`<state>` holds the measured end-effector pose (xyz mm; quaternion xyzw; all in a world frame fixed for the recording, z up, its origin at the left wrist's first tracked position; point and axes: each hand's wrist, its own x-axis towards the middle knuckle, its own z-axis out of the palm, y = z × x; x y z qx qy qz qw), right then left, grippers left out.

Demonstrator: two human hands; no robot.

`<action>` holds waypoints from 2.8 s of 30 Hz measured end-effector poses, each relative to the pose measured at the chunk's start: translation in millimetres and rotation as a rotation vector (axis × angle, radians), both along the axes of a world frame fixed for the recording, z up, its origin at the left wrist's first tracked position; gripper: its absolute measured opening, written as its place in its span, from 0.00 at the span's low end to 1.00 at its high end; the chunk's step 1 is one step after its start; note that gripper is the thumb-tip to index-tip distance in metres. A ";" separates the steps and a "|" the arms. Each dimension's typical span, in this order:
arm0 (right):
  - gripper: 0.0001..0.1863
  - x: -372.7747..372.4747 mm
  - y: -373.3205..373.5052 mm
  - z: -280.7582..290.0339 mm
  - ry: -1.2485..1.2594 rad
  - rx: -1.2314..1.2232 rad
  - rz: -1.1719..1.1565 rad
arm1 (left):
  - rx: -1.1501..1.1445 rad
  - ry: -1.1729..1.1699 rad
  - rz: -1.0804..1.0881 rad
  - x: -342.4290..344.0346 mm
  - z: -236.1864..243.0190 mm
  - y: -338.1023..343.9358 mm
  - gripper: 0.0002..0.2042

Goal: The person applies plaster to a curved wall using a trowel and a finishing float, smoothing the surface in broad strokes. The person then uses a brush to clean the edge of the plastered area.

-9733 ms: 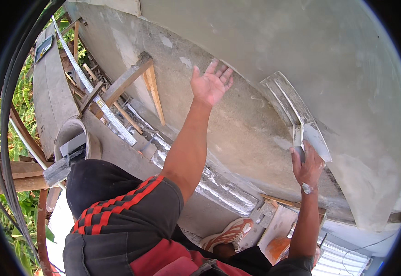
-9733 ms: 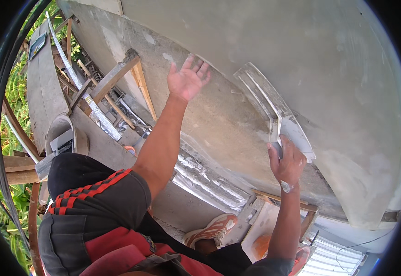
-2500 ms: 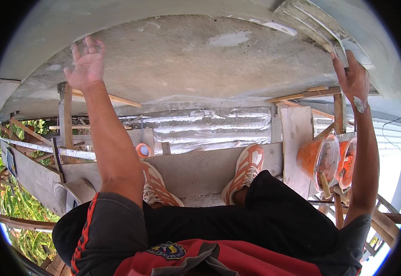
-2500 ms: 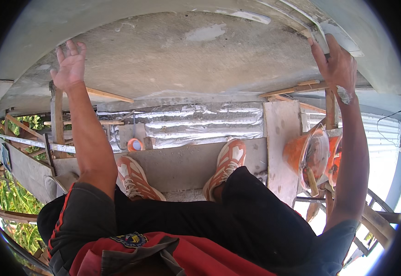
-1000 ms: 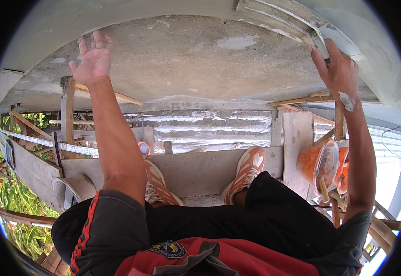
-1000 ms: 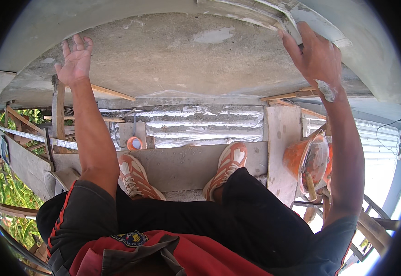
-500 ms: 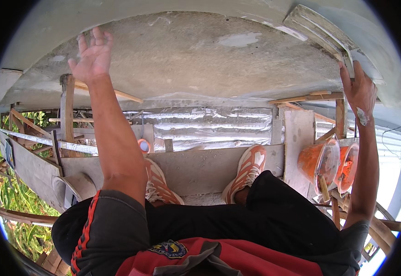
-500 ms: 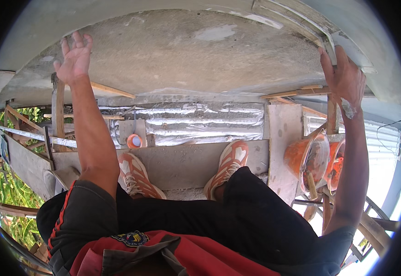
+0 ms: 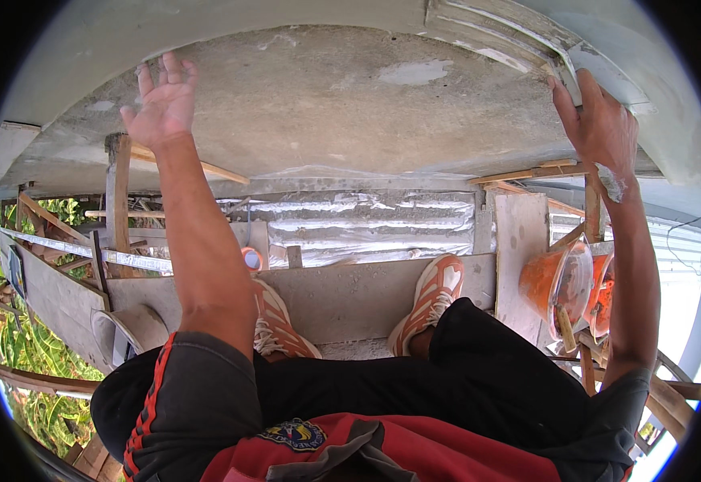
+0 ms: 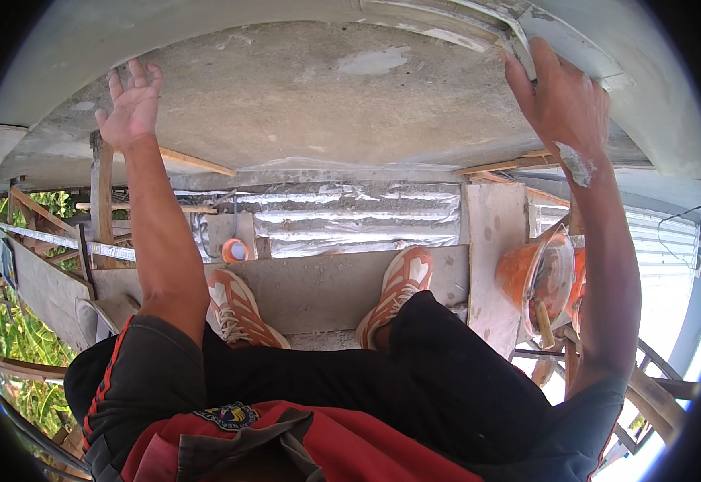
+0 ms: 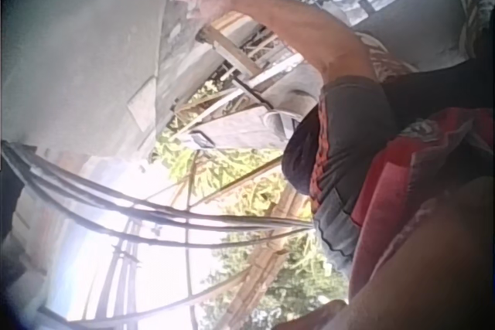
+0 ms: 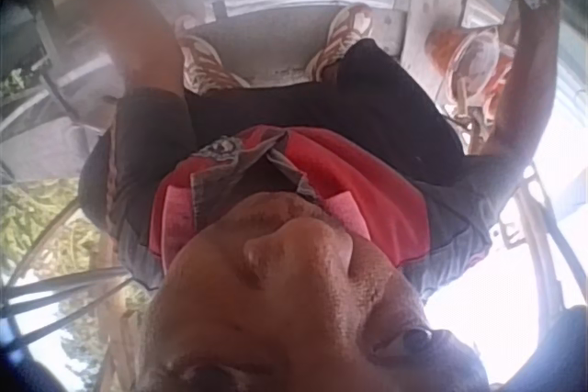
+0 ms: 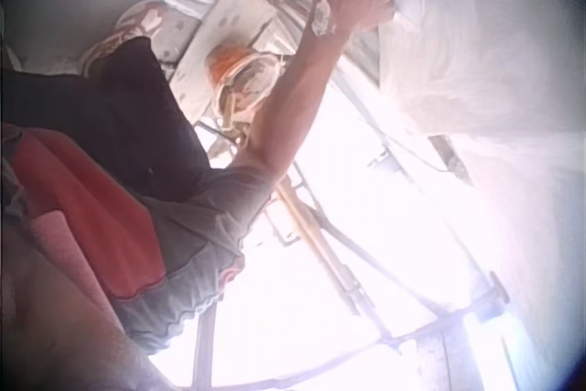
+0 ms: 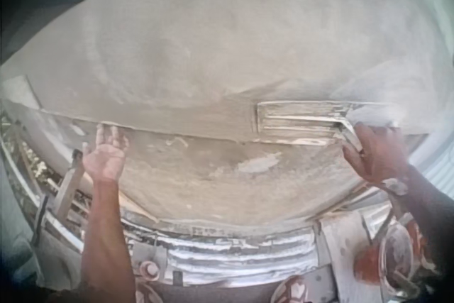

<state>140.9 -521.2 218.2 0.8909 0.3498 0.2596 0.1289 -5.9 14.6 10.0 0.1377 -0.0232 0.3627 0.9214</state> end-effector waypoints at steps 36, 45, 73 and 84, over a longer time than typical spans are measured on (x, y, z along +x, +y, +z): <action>0.21 32.5 -90.4 -1.9 0.008 0.097 -0.076 | 0.086 0.051 0.071 -1.8 9.6 -19.5 0.41; 0.21 13.7 -24.1 -9.5 0.089 0.099 0.040 | -0.153 -0.111 0.013 0.7 3.8 -16.9 0.37; 0.22 -1.2 32.1 7.2 -0.042 0.089 0.074 | -0.156 -0.083 -0.010 3.2 9.1 -16.3 0.35; 0.23 -7.6 61.2 19.1 -0.010 0.185 0.053 | -0.116 -0.206 -0.068 4.4 7.6 -16.7 0.35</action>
